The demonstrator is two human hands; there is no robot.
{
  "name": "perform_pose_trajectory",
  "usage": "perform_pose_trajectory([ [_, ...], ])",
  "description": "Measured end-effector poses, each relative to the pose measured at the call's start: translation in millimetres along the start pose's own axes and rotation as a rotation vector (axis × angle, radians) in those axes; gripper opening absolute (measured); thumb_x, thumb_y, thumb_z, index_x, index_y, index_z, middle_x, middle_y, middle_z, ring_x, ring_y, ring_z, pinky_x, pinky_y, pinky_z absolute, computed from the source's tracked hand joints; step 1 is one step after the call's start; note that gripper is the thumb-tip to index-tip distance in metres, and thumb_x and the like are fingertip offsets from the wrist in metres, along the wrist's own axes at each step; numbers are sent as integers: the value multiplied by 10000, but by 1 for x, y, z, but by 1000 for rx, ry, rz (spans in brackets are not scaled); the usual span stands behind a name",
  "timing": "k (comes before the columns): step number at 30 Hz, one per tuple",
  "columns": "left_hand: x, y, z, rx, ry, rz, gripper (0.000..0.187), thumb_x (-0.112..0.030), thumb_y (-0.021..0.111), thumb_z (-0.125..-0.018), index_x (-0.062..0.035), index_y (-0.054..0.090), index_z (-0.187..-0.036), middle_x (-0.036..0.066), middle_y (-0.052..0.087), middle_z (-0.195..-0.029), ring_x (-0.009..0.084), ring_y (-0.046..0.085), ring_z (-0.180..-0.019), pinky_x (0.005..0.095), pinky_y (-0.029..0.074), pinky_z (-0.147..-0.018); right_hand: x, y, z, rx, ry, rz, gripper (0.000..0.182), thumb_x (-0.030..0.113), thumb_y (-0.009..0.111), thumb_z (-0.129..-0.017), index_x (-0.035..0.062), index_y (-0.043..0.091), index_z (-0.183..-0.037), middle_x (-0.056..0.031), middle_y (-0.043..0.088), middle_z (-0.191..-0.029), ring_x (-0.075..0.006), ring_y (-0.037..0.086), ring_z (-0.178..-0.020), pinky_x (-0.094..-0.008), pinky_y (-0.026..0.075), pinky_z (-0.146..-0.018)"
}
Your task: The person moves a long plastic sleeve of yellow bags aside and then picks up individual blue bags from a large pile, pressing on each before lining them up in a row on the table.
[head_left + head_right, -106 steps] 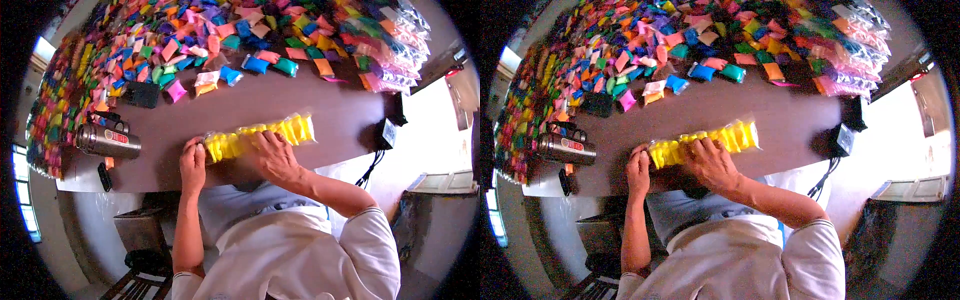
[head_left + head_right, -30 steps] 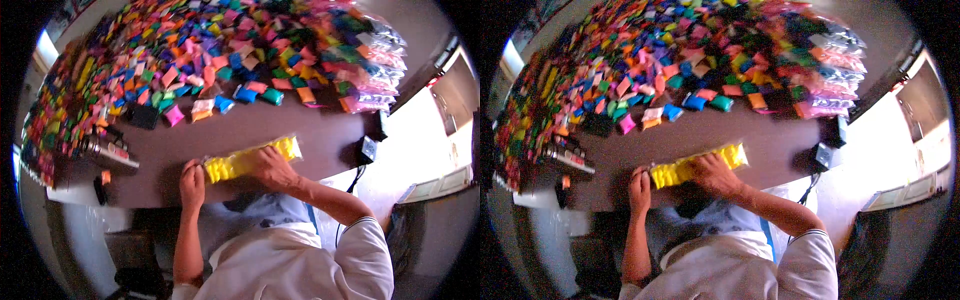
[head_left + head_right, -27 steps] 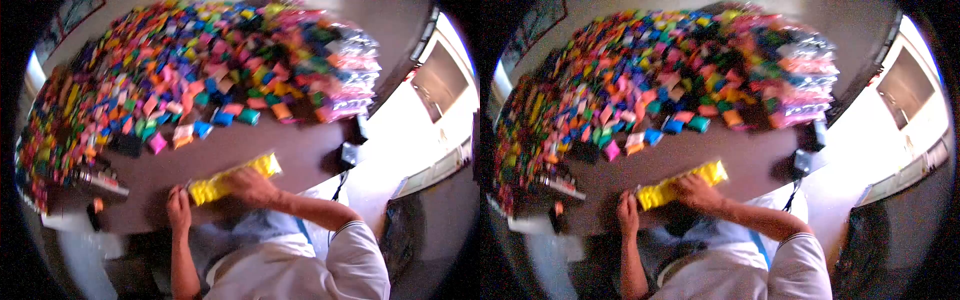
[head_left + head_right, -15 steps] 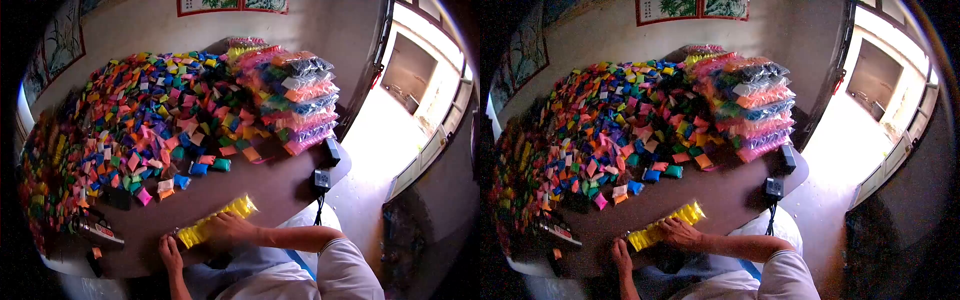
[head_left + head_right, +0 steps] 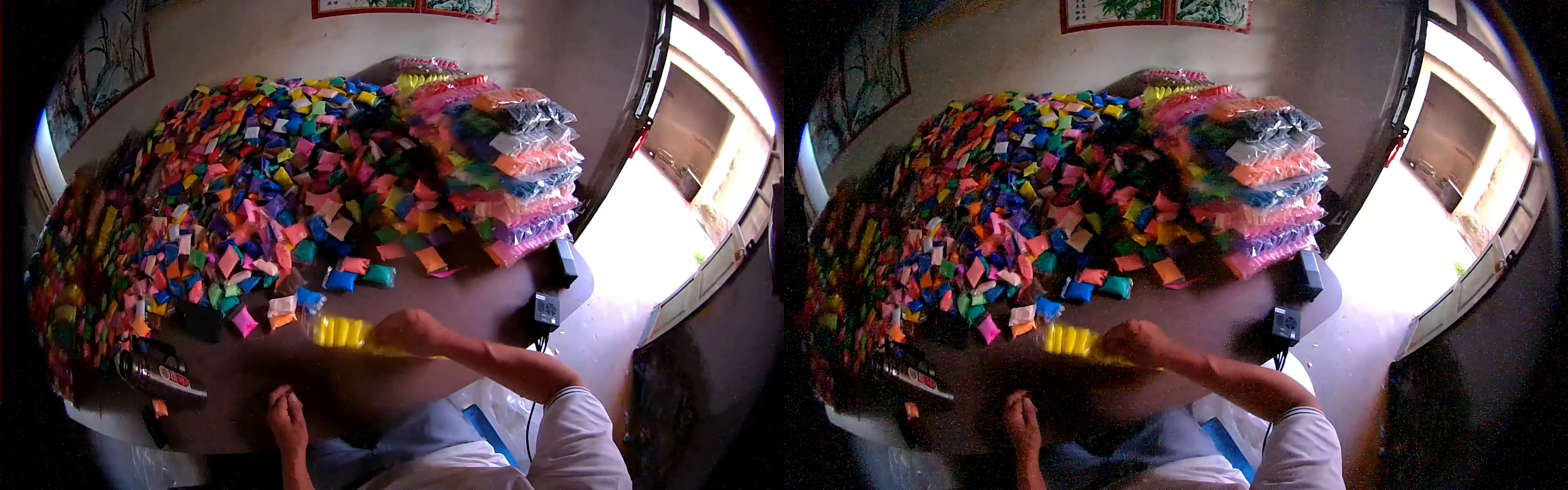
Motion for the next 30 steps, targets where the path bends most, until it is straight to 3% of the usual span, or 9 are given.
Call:
perform_pose_trajectory([
  [3, 10, 5, -2, -7, 25, -58, 285, -190, 438, -980, 44, 599, -1005, 127, 550, -1053, 228, 582, -778, 360, 485, -687, 23, -55, -11, -1, 116, -87, 158, 233, 616, -889, 92, 681, -914, -19, 633, -770, -116, 614, -688, -273, 488, -592],
  [7, 13, 11, -4, 2, 85, -198, 261, -158, 450, -969, 53, 603, -969, 150, 533, -1100, 259, 564, -879, 402, 482, -732, 11, -129, -35, -307, 316, -667, 194, 245, 635, -900, 68, 664, -973, 41, 566, -684, -68, 502, -549, -231, 397, -501],
  [10, 0, 16, -5, -32, 285, -404, 262, -156, 450, -963, 64, 592, -966, 168, 518, -1115, 287, 540, -919, 422, 471, -759, 15, -221, -60, -584, 140, -693, 210, 239, 666, -881, 34, 644, -916, 7, 585, -702, -109, 538, -611, -287, 430, -548],
  [13, 3, 21, -3, -29, 164, -362, 262, -149, 443, -954, 77, 576, -958, 182, 499, -1142, 329, 518, -932, 441, 453, -786, -2, -315, -92, -786, -82, -889, 256, 256, 613, -905, 7, 608, -965, -80, 589, -832, -186, 555, -699, -333, 484, -629],
  [17, 46, 25, -1, -61, 378, -538, 214, -121, 472, -918, 73, 561, -909, 189, 489, -1145, 350, 508, -933, 465, 434, -802, -41, -437, -123, -966, -202, -893, 262, 243, 591, -891, -15, 587, -934, -89, 567, -753, -199, 556, -666, -342, 477, -605],
  [18, 51, 25, 0, -20, 337, -569, 193, -121, 487, -895, 59, 554, -880, 191, 489, -1137, 352, 503, -941, 475, 429, -802, -78, -480, -134, -927, -167, -847, 254, 229, 593, -890, -23, 588, -923, -88, 555, -741, -207, 543, -647, -362, 475, -599],
  [21, 13, 26, -6, 3, 323, -556, 188, -135, 552, -857, 16, 544, -968, 193, 507, -1155, 388, 485, -1030, 524, 396, -880, -182, -617, -156, -1075, -21, 556, 237, 295, 598, -863, 110, 624, -1009, -169, 651, -951, -290, 650, -861, -400, 514, -750],
  [23, -8, 22, -9, -17, 344, -521, 285, -150, 601, -842, -14, 542, -1085, 191, 524, -1181, 421, 473, -1110, 565, 369, -958, -213, -651, -162, -1061, -91, 668, 183, 225, 577, -873, 77, 608, -976, -146, 641, -936, -293, 642, -851, -405, 531, -749],
  [30, -23, 24, -14, 24, 406, -656, 143, -117, 579, -853, 19, 548, -886, 220, 536, -1095, 421, 506, -1011, 525, 420, -897, -286, -718, -183, -978, 0, 635, 166, 71, 518, -872, 25, 561, -1026, -131, 603, -965, -290, 612, -857, -432, 550, -752],
])
Point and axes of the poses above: each hand's wrist, its own z-axis away from the middle knuckle, its own y-axis out of the palm, x = y × z, the point moved 5 cm from there along -z, towards the middle knuckle
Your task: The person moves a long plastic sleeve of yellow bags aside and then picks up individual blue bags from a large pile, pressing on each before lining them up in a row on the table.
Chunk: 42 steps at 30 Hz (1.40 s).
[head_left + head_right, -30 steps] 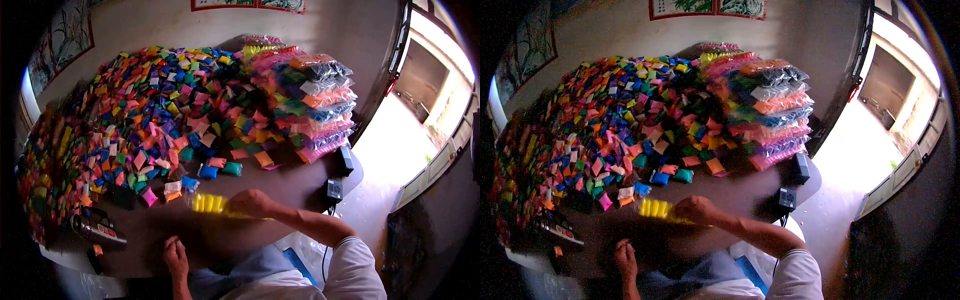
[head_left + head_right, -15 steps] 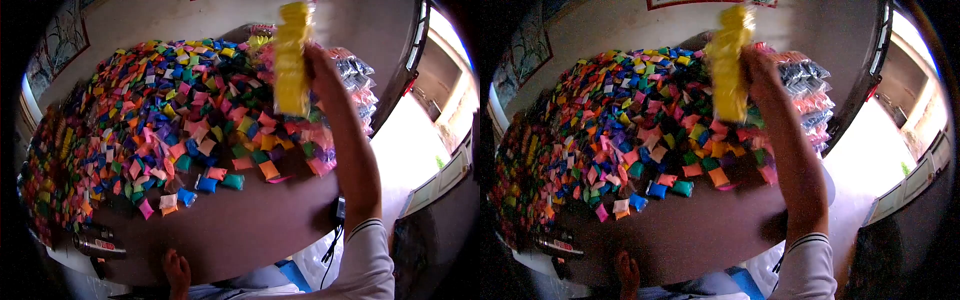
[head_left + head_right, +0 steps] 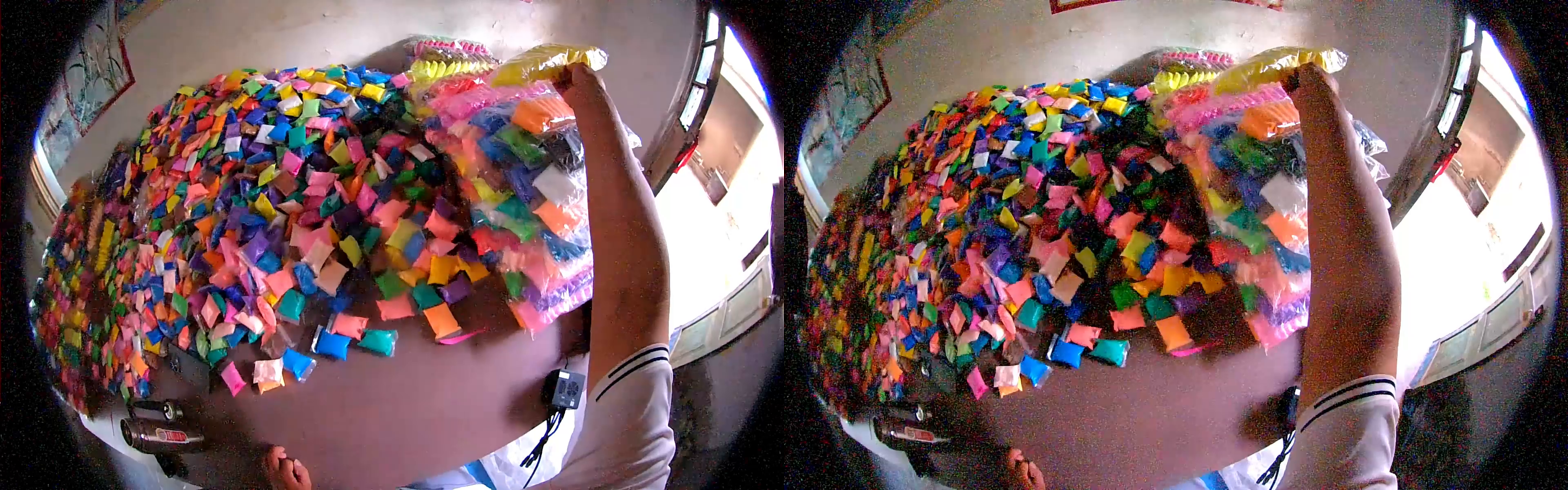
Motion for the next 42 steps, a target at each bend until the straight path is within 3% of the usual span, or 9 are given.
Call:
perform_pose_trajectory([
  [8, -5, 1, -4, -48, 16, -4, 155, -110, 545, -888, 0, 519, -782, 238, 554, -1052, 431, 529, -934, 528, 441, -835, 14, 23, -2, 183, 232, 49, 218, 71, 505, -871, 51, 515, -1088, -134, 549, -957, -276, 588, -829, -437, 553, -675],
  [11, 1, 10, 1, -26, -11, 30, 184, -119, 545, -889, -8, 498, -750, 243, 552, -1068, 428, 528, -939, 529, 439, -841, 63, 18, 35, -124, 866, -1026, 187, 72, 511, -877, 42, 527, -1061, -133, 557, -938, -265, 597, -801, -402, 567, -629],
  [16, 4, 11, 4, 3, -72, -12, 180, -136, 553, -872, -33, 501, -733, 236, 558, -1099, 420, 535, -950, 531, 441, -842, 54, 26, 32, 85, 378, -803, 158, 56, 529, -882, 12, 556, -1032, -136, 572, -942, -260, 631, -795, -374, 599, -632],
  [22, -4, 2, -6, 42, -91, 30, 196, -158, 548, -878, -35, 514, -729, 237, 561, -1106, 413, 547, -982, 512, 453, -848, 104, 17, 35, 114, 852, -159, 240, 122, 582, -837, 31, 604, -1057, -164, 589, -1154, -291, 632, -971, -426, 571, -735],
  [25, -8, -1, -10, 54, -98, 45, 193, -151, 544, -881, -30, 516, -733, 241, 561, -1097, 413, 550, -981, 506, 459, -847, 185, -9, 55, 152, 477, 814, 373, 186, 563, -815, 89, 612, -1172, -160, 547, -1274, -337, 480, -1211, -510, 359, -1009],
  [29, -10, -4, -11, 43, -77, 15, 195, -147, 541, -885, -18, 514, -742, 249, 559, -1086, 417, 551, -970, 510, 460, -846, 234, -12, 73, 102, 86, 894, 332, 139, 575, -790, 122, 658, -1111, -158, 598, -1197, -332, 536, -1149, -449, 411, -978],
  [34, -19, -13, -20, 54, -62, 16, 179, -129, 537, -889, -17, 510, -753, 253, 558, -1071, 418, 548, -954, 517, 454, -831, 186, -1, 55, 362, 216, 766, 224, 131, 583, -767, 35, 695, -935, -192, 671, -898, -346, 660, -831, -477, 520, -781],
  [38, -20, -16, -19, 30, -73, -5, 174, -134, 537, -890, -32, 519, -750, 242, 565, -1074, 413, 546, -943, 506, 449, -829, 146, 15, 20, 528, -259, 1020, 241, 173, 478, -823, 38, 677, -811, -204, 660, -873, -353, 640, -856, -405, 513, -758],
  [42, 2, 2, 3, 92, -31, -80, 147, -127, 545, -845, -1, 530, -771, 208, 527, -1057, 376, 516, -912, 498, 425, -801, 205, -52, 28, -6, -163, 1035, 231, 223, 530, -852, 61, 691, -887, -124, 683, -884, -236, 653, -849, -352, 500, -787],
])
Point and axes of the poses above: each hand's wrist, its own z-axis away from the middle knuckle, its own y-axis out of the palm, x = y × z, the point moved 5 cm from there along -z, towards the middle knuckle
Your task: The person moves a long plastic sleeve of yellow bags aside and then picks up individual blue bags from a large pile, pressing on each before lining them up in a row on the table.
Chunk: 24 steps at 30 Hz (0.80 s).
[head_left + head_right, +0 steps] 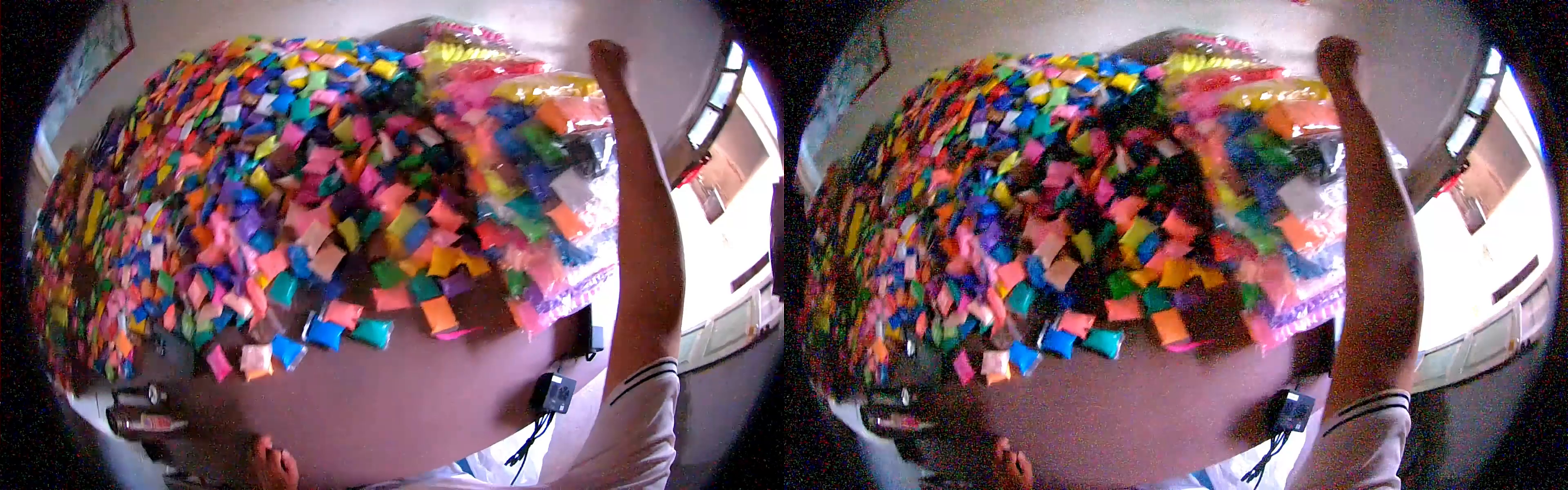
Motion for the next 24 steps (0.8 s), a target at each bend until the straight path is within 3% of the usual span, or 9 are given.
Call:
perform_pose_trajectory([
  [3, 49, 59, 53, 56, 54, -20, 167, -128, 540, -807, 30, 527, -755, 200, 482, -1108, 361, 488, -936, 507, 388, -827, 12, -107, 56, -462, 28, -795, 261, 270, 552, -882, 75, 689, -991, -78, 700, -909, -168, 650, -881, -299, 480, -834],
  [4, 58, 63, 71, 72, 90, -64, 169, -128, 541, -801, 30, 525, -744, 200, 482, -1106, 363, 487, -933, 512, 381, -832, 36, -152, 85, -450, 11, -925, 267, 268, 554, -890, 87, 688, -1034, -68, 705, -933, -166, 653, -898, -293, 476, -852],
  [7, 17, 17, 22, -75, 63, 160, 154, -108, 540, -788, 28, 525, -718, 196, 491, -1097, 363, 488, -920, 511, 372, -845, 131, -238, 199, -212, -95, -546, 233, 148, 533, -852, 45, 602, -1049, -116, 638, -1026, -267, 625, -927, -346, 494, -796],
  [9, 17, 18, 12, -54, -42, 221, 170, -128, 538, -798, 25, 525, -725, 195, 498, -1098, 363, 489, -918, 510, 379, -842, 187, -245, 282, -65, -281, -1048, 207, 75, 577, -719, 57, 593, -925, -133, 583, -826, -348, 588, -794, -404, 493, -677],
  [10, 8, 7, 5, -66, -6, 238, 170, -128, 538, -798, 25, 525, -725, 195, 498, -1098, 363, 489, -918, 510, 379, -842, 225, -262, 315, 88, -412, -1061, 200, 39, 589, -648, 74, 573, -844, -90, 528, -706, -316, 554, -684, -411, 469, -598],
  [12, -7, -12, -5, -7, -23, 188, 169, -128, 548, -794, 24, 523, -725, 197, 499, -1108, 365, 488, -916, 505, 382, -844, 283, -258, 397, 201, -426, -1470, 74, 114, 594, -750, 76, 548, -792, -107, 534, -708, -308, 562, -692, -415, 473, -592],
  [15, 0, -1, 4, -35, -23, 193, 163, -118, 577, -779, 22, 518, -721, 204, 498, -1119, 374, 491, -929, 503, 393, -840, 322, -290, 468, 165, -426, -1538, 124, 164, 607, -781, 65, 533, -787, -121, 537, -740, -311, 563, -719, -423, 481, -618],
  [17, -6, -11, 4, -15, -6, 190, 173, -122, 594, -788, 17, 523, -714, 205, 500, -1130, 388, 495, -954, 506, 398, -859, 346, -285, 505, 322, -381, -1524, 163, 195, 629, -785, 62, 534, -790, -122, 538, -762, -312, 564, -739, -421, 487, -643],
  [24, -5, -7, 13, -61, 91, 225, 187, -137, 598, -817, 9, 555, -709, 199, 549, -1107, 392, 503, -1008, 509, 411, -896, 359, -288, 515, 289, -436, -1308, 185, 244, 600, -836, 64, 563, -816, -125, 576, -796, -312, 580, -751, -425, 497, -608],
])
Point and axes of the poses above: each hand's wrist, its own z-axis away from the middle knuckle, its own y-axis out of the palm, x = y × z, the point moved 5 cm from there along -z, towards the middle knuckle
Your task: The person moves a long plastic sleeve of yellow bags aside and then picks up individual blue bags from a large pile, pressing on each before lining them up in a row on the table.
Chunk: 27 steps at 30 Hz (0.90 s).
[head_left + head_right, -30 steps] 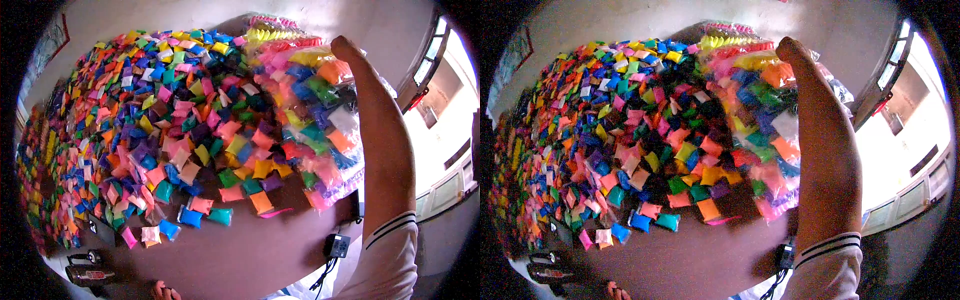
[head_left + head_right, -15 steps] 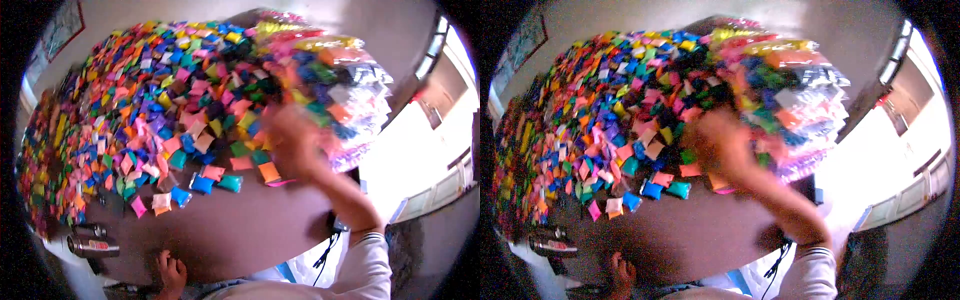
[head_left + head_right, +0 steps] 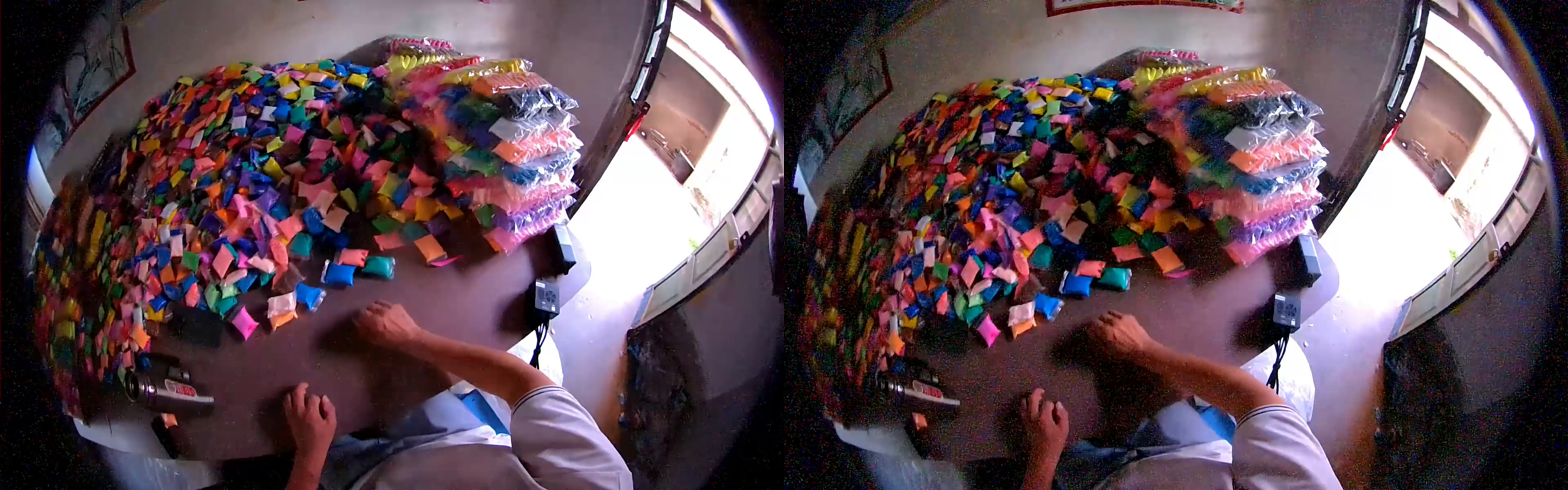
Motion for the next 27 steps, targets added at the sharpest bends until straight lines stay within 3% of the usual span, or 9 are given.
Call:
perform_pose_trajectory([
  [5, -4, 0, -5, -60, 22, -48, 181, -149, 607, -814, -2, 577, -712, 184, 559, -1086, 378, 523, -964, 498, 422, -868, 2, 3, 1, -77, -51, 2, 169, 249, 608, -836, 85, 579, -808, -116, 594, -757, -312, 584, -711, -426, 491, -575],
  [8, -24, 14, -15, -34, 29, 84, 166, -147, 619, -803, -13, 586, -711, 151, 571, -1023, 347, 548, -915, 477, 434, -843, 14, -15, -5, -102, -52, 37, 133, 222, 606, -824, 96, 576, -793, -117, 594, -747, -317, 584, -706, -426, 489, -576],
  [11, -54, 35, -34, 40, 103, 201, 148, -140, 624, -791, -24, 597, -703, 127, 580, -907, 320, 569, -855, 455, 443, -824, 5, -6, 3, -71, 23, 7, 121, 204, 607, -806, 91, 570, -784, -122, 598, -748, -320, 584, -706, -425, 489, -579],
  [13, -77, 44, -48, 5, 321, 271, 165, -115, 633, -796, -24, 547, -688, 129, 541, -807, 313, 536, -741, 443, 426, -768, -2, -3, 3, -66, 100, 11, 120, 195, 612, -790, 85, 569, -774, -120, 602, -743, -322, 589, -715, -427, 489, -587],
  [19, -93, 68, -78, 110, 347, 341, 191, -153, 643, -763, -45, 578, -619, 122, 571, -723, 313, 568, -737, 441, 454, -770, -12, -1, 2, -127, 215, -63, 167, 217, 674, -771, 84, 577, -798, -107, 601, -756, -302, 602, -721, -410, 492, -594],
  [26, -102, 86, -99, 178, 384, 499, 207, -146, 647, -731, -45, 504, -619, 106, 516, -647, 304, 524, -621, 431, 395, -664, -26, -14, 2, -209, 424, -95, 160, 211, 675, -746, 89, 580, -785, -109, 602, -759, -302, 612, -724, -415, 497, -604],
  [27, -103, 88, -98, 190, 388, 505, 207, -146, 647, -731, -45, 504, -619, 106, 516, -647, 304, 524, -621, 431, 395, -664, -23, -9, 0, -126, 400, -103, 145, 216, 635, -777, 82, 581, -790, -125, 606, -756, -329, 603, -740, -439, 487, -624],
])
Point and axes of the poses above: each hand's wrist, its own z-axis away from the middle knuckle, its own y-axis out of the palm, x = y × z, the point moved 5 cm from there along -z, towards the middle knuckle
